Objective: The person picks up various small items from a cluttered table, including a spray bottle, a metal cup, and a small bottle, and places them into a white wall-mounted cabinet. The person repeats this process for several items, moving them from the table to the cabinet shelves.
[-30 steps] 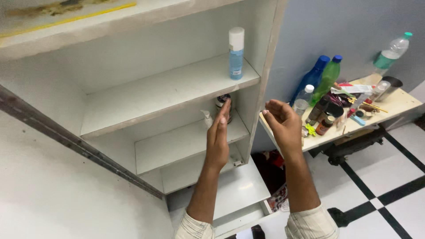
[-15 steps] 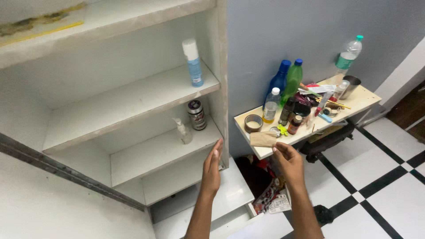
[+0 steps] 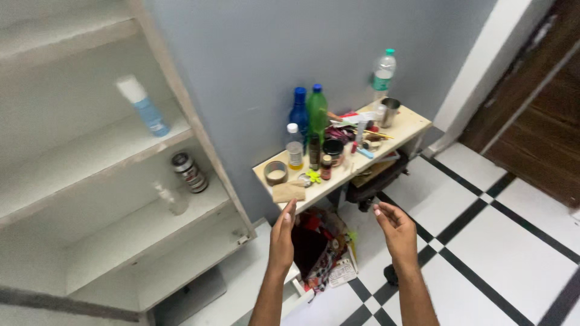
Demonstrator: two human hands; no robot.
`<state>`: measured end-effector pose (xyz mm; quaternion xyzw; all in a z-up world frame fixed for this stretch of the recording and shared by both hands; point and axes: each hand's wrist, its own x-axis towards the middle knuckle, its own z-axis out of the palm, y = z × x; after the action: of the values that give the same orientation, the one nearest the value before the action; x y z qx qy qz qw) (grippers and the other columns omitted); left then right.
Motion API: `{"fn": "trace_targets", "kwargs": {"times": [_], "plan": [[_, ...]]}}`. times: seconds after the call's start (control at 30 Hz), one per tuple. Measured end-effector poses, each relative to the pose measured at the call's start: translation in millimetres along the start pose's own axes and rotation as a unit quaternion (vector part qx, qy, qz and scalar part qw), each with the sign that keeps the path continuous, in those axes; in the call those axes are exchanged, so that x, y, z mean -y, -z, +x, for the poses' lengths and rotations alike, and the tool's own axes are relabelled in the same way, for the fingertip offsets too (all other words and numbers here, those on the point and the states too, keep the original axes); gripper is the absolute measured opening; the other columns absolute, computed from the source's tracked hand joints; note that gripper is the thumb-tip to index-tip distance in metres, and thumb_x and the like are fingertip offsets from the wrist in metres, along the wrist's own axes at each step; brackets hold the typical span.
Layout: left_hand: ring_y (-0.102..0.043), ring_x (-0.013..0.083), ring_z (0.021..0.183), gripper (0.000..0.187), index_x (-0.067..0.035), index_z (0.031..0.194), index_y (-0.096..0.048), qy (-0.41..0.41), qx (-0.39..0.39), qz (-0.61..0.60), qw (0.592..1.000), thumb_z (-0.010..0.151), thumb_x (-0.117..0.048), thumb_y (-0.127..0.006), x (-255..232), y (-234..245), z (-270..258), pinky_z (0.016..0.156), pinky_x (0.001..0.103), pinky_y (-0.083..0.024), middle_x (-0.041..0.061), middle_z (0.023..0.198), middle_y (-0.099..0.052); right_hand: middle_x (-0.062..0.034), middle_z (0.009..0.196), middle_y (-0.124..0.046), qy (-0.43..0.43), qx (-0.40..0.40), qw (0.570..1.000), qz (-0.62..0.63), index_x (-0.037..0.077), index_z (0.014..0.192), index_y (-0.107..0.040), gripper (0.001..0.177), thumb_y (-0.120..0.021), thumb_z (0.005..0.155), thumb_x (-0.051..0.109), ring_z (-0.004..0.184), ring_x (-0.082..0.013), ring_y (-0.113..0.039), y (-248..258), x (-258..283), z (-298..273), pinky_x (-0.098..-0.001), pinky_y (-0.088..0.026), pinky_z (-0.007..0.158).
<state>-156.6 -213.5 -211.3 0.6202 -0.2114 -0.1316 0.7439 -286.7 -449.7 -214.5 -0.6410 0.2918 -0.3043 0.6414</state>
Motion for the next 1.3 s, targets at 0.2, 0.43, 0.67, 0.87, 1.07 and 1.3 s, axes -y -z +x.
{"fn": "trace_targets", "kwargs": {"times": [0.2,0.43,0.67,0.87,1.07,1.3], "plan": [[-0.037,0.0285,0.152,0.063,0.001,0.153,-0.042,0.022,0.081,-0.035,0.996,0.107,-0.04,-0.031,14,-75,8,0.124,0.041,-0.026,0.018,0.161,-0.043,-0.0151,0.119,-0.075,-0.008,-0.101,0.994,-0.027,-0.004,0.127,-0.066,0.035,-0.067,0.096,0.014,0.113,-0.0193,-0.072,82,10,-19,-0.0299,-0.056,0.099],[-0.039,0.0314,0.151,0.062,0.002,0.151,-0.046,0.022,0.171,-0.004,0.985,0.108,-0.04,-0.033,20,-149,10,0.125,0.041,-0.026,0.021,0.159,-0.046,-0.0174,0.118,-0.076,-0.017,-0.216,0.976,-0.037,-0.004,0.126,-0.067,0.034,-0.065,0.097,0.014,0.115,-0.0228,-0.072,155,8,-52,-0.0322,-0.057,0.101],[-0.037,0.0341,0.151,0.066,0.001,0.152,-0.044,0.063,0.27,0.039,0.96,0.106,-0.043,-0.03,29,-221,2,0.124,0.043,-0.028,0.023,0.159,-0.043,-0.0205,0.135,-0.066,0.002,-0.337,0.941,-0.004,-0.003,0.135,-0.059,0.042,-0.06,0.098,0.016,0.131,-0.0258,-0.061,212,2,-88,-0.0365,-0.049,0.111],[-0.038,0.036,0.151,0.064,0.001,0.151,-0.044,0.078,0.347,0.052,0.933,0.106,-0.042,-0.028,42,-286,4,0.123,0.044,-0.029,0.024,0.158,-0.044,-0.0218,0.143,-0.061,-0.012,-0.422,0.906,0.024,-0.002,0.139,-0.055,0.047,-0.055,0.1,0.022,0.139,-0.0273,-0.055,247,8,-114,-0.0384,-0.042,0.118],[-0.036,0.036,0.151,0.067,-0.001,0.152,-0.044,0.072,0.411,0.063,0.906,0.104,-0.045,-0.028,57,-350,15,0.124,0.046,-0.027,0.024,0.158,-0.044,-0.0212,0.146,-0.059,-0.006,-0.469,0.883,0.003,-0.002,0.142,-0.053,0.051,-0.054,0.099,0.025,0.142,-0.0287,-0.052,281,2,-115,-0.0403,-0.039,0.119],[-0.025,0.0335,0.156,0.07,-0.006,0.155,-0.038,0.078,0.474,0.079,0.873,0.102,-0.049,-0.026,67,-405,37,0.125,0.048,-0.019,0.019,0.163,-0.038,-0.0224,0.159,-0.042,0.053,-0.457,0.888,-0.031,-0.002,0.153,-0.037,0.069,-0.035,0.104,0.046,0.153,-0.0304,-0.034,301,-4,-92,-0.0415,-0.024,0.126]]}}
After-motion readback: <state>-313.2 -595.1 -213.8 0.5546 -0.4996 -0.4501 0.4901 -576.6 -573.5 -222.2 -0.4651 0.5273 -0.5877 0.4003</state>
